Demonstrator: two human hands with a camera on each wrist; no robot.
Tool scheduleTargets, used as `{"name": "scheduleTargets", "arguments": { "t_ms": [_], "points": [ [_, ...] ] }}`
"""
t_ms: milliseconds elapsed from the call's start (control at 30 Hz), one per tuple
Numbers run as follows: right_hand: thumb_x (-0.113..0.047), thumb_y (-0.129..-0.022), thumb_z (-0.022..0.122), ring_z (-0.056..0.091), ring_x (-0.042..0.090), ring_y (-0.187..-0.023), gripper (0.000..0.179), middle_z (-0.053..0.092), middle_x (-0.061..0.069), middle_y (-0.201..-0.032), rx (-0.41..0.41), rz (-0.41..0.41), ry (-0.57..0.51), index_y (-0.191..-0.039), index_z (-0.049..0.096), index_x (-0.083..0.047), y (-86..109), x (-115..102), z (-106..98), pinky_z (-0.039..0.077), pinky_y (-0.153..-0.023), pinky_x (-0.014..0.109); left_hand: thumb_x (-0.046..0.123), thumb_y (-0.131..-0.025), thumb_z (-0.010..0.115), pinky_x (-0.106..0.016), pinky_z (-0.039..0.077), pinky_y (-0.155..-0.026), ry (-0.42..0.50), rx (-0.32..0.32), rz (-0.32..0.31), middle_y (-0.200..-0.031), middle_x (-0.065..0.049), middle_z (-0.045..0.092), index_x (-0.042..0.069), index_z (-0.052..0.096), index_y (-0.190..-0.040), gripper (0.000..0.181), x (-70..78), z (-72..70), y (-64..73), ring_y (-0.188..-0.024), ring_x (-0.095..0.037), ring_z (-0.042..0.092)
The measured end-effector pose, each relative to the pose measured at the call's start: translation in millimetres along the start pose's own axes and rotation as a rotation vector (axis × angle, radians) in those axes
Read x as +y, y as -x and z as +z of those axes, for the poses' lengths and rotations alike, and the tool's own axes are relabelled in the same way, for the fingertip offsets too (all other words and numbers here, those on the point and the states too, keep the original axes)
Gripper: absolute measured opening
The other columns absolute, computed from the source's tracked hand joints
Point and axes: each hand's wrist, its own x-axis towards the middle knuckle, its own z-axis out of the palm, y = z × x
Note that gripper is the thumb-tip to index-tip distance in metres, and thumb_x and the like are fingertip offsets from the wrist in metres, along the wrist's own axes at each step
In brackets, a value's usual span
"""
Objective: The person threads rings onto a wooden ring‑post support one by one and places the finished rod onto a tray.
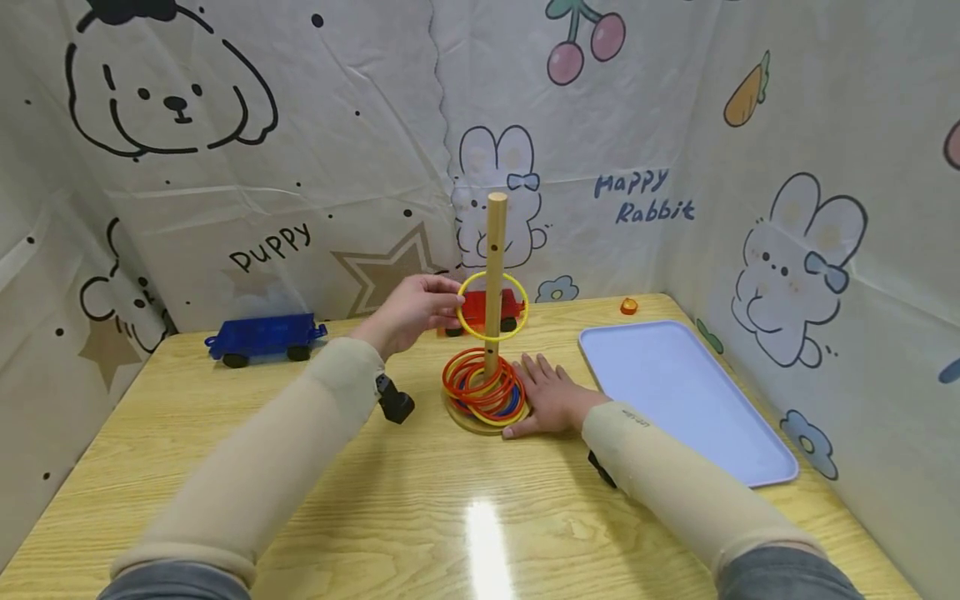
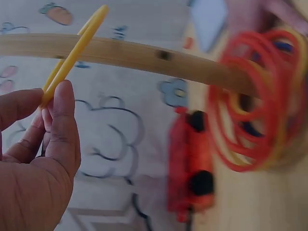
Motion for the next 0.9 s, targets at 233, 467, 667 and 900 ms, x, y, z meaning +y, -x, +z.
{"name": "scheduleTargets", "arguments": {
  "t_ms": [233, 467, 667, 900],
  "points": [
    [-0.076, -0.087, 0.063, -0.006, 0.043, -0.155, 0.122, -0.004, 0.022, -0.170, -0.010, 0.004, 0.005, -0.165, 0.003, -0.004, 3.9, -4.1, -5.3, 0.009, -0.123, 0.062, -0.002, -0.103, 0.057, -0.029, 0.061, -0.078, -0.034, -0.017, -0.039, -0.101, -0.011, 0.059, -0.011, 0.058, -0.123, 0.021, -35.2, -1.7, -4.8, -0.084, -0.018, 0.061],
    [-0.075, -0.089, 0.062, -0.004, 0.044, -0.155, 0.119, -0.001, 0.024, -0.170, -0.027, 0.016, -0.002, -0.164, 0.009, 0.000, 9.8, -8.8, -13.9, 0.010, -0.123, 0.061, -0.004, -0.102, 0.057, -0.026, 0.060, -0.074, -0.032, -0.027, -0.076, -0.101, -0.013, 0.057, -0.010, 0.057, -0.121, 0.020, -50.0, 2.2, -4.7, -0.080, -0.014, 0.059],
    [-0.076, -0.089, 0.061, -0.005, 0.044, -0.155, 0.119, -0.003, 0.024, -0.169, -0.031, 0.012, -0.014, -0.164, 0.010, 0.001, 8.4, -7.3, -12.6, 0.009, -0.123, 0.062, -0.004, -0.103, 0.056, -0.025, 0.060, -0.073, -0.050, -0.024, -0.110, -0.099, -0.011, 0.056, -0.014, 0.054, -0.127, 0.026, -61.1, 2.4, -7.8, -0.079, -0.014, 0.058],
    [-0.076, -0.088, 0.062, -0.008, 0.042, -0.155, 0.121, -0.005, 0.021, -0.170, -0.022, 0.008, -0.006, -0.165, 0.003, -0.002, 1.6, -2.4, -5.9, 0.008, -0.123, 0.062, -0.001, -0.103, 0.056, -0.027, 0.060, -0.075, -0.210, -0.019, -0.122, -0.122, -0.026, 0.058, -0.018, 0.053, -0.133, 0.035, -74.7, -0.7, -7.1, -0.078, -0.015, 0.063]
  ]
}}
